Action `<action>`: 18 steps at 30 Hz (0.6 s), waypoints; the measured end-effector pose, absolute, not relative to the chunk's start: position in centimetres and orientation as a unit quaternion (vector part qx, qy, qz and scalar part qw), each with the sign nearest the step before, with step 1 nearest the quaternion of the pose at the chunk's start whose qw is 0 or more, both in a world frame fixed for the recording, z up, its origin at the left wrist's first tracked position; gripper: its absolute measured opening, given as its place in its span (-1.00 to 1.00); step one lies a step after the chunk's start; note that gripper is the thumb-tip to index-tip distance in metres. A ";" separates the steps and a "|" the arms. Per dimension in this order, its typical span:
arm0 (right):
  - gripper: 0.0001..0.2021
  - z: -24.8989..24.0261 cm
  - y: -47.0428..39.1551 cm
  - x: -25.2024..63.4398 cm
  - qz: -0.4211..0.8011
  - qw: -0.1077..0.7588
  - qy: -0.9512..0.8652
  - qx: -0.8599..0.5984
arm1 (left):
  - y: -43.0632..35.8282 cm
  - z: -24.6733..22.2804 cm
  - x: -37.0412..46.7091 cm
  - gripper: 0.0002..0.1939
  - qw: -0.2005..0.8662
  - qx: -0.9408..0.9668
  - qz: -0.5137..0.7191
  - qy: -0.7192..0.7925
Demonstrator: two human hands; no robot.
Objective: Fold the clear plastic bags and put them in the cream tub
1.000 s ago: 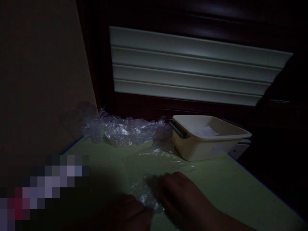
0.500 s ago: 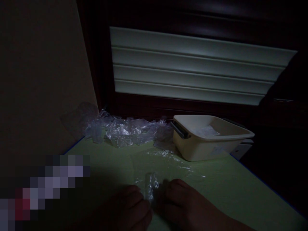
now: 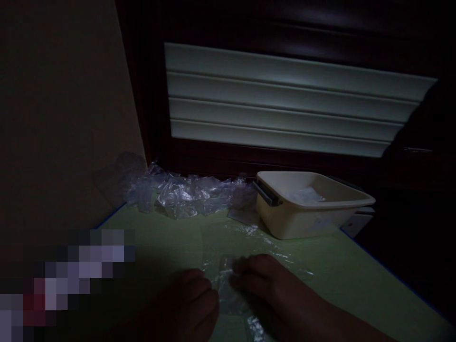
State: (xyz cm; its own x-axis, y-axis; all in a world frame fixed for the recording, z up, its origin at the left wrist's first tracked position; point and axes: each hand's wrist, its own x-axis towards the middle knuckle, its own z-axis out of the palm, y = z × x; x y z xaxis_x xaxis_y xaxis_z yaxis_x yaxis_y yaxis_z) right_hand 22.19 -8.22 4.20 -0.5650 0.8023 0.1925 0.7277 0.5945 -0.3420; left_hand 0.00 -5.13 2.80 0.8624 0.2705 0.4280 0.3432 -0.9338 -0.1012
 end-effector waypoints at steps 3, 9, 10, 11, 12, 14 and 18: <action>-0.66 3.9 -8.0 22.5 0.101 0.194 -0.865 -0.452 | -5.2 2.6 -0.2 -0.90 0.095 -0.960 -0.213 -0.153; -0.73 4.3 -8.0 22.2 0.093 0.187 -0.866 -0.455 | -5.3 1.7 -0.6 -0.86 0.102 -0.923 -0.305 -0.214; -0.73 4.4 -8.1 22.1 0.097 0.183 -0.867 -0.453 | -5.2 1.9 -0.6 -0.88 0.101 -0.917 -0.319 -0.219; -0.73 4.5 -8.1 22.0 0.103 0.179 -0.869 -0.450 | -5.0 2.1 -0.4 -0.91 0.103 -0.914 -0.325 -0.219; -0.72 4.6 -8.1 21.9 0.108 0.178 -0.871 -0.446 | -4.9 2.4 -0.3 -0.92 0.107 -0.916 -0.323 -0.214; -0.71 4.8 -8.3 21.8 0.117 0.173 -0.873 -0.441 | -4.7 2.8 0.0 -0.94 0.116 -0.925 -0.300 -0.203; -0.68 6.2 -8.9 21.6 0.141 0.167 -0.874 -0.435 | -4.9 2.6 0.2 -0.91 0.137 -0.949 -0.223 -0.178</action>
